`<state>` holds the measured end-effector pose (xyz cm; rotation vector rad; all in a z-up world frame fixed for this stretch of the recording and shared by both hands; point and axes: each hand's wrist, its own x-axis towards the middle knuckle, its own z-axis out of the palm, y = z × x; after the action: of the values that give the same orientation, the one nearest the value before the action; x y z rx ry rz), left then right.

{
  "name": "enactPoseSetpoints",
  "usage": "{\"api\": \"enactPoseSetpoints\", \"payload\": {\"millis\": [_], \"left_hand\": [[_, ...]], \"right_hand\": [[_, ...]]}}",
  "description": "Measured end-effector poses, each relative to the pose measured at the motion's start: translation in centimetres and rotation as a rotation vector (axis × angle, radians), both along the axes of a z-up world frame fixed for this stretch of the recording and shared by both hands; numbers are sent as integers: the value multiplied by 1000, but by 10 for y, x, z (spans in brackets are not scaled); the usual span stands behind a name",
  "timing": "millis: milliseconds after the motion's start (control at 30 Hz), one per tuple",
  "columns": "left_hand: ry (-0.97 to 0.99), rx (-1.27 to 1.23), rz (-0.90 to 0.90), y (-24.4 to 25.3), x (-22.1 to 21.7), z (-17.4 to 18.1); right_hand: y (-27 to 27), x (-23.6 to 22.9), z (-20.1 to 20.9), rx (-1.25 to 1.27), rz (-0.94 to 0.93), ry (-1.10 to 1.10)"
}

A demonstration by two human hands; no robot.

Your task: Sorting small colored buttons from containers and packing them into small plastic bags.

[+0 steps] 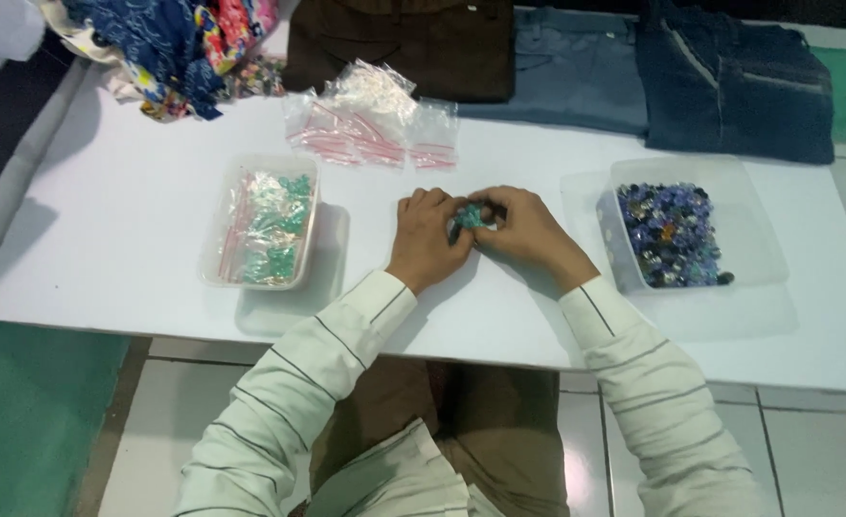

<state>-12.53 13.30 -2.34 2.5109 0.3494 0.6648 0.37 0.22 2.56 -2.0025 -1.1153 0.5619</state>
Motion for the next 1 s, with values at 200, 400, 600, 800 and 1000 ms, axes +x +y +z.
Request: {"api": "enactPoseSetpoints", "payload": {"millis": [200, 400, 600, 800, 1000], "left_hand": [[24, 5, 5, -2, -2, 9], [92, -34, 17, 2, 3, 6], [-140, -11, 93, 15, 17, -9], [-104, 413, 352, 46, 47, -2], [-44, 517, 377, 76, 74, -34]], "right_hand": [[-2, 9, 9, -30, 77, 56], [-6, 11, 7, -12, 92, 117], [-9, 11, 9, 90, 82, 95], [-7, 7, 2, 286, 21, 34], [-10, 12, 0, 273, -91, -47]]}}
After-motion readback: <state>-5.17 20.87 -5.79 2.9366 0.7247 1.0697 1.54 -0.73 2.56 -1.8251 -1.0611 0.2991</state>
